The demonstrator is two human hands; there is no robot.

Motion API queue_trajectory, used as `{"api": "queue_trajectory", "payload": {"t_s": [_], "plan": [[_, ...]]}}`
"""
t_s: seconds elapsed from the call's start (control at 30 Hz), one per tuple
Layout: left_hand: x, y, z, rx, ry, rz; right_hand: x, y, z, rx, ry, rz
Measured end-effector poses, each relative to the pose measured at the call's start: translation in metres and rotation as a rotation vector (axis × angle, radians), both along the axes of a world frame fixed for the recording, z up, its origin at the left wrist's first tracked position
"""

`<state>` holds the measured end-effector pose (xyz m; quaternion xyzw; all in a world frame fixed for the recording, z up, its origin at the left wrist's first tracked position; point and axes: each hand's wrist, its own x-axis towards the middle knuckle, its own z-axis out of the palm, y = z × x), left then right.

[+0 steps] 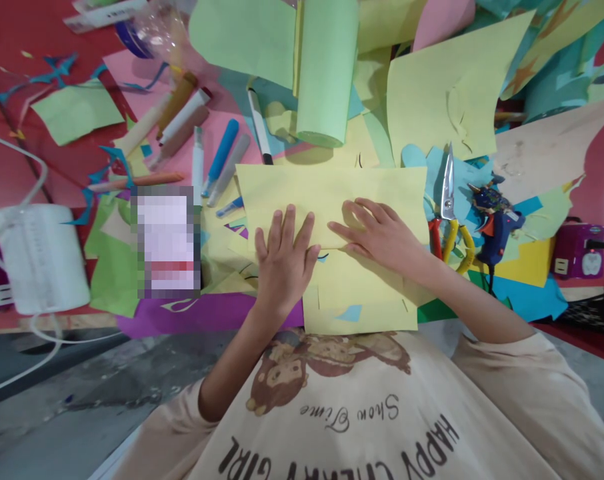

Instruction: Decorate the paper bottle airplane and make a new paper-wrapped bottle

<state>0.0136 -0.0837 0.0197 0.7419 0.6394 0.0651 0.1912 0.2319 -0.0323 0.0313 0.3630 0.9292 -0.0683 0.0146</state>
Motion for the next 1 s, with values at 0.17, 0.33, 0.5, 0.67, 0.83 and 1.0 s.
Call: {"api": "queue_trajectory", "payload": {"t_s": [0.17, 0.33, 0.5, 0.67, 0.83, 1.0], "plan": [[0.002, 0.0, 0.001, -0.02, 0.012, -0.004, 0.0, 0.001, 0.0, 0.011, -0.013, 0.007], [0.002, 0.001, -0.002, -0.016, 0.002, 0.01, -0.001, 0.0, -0.001, 0.002, -0.004, -0.007], [0.002, 0.001, -0.003, -0.012, 0.021, -0.001, -0.001, 0.001, 0.0, -0.025, -0.005, -0.015], [0.003, 0.0, -0.004, -0.005, 0.019, -0.005, -0.001, 0.001, 0.0, -0.018, 0.011, -0.018], [0.003, 0.001, -0.006, 0.006, 0.023, -0.003, -0.011, -0.019, -0.002, 0.069, 0.046, -0.073], [0.002, 0.0, -0.007, 0.022, 0.02, -0.008, -0.023, -0.047, -0.006, 0.121, 0.129, 0.036]]}}
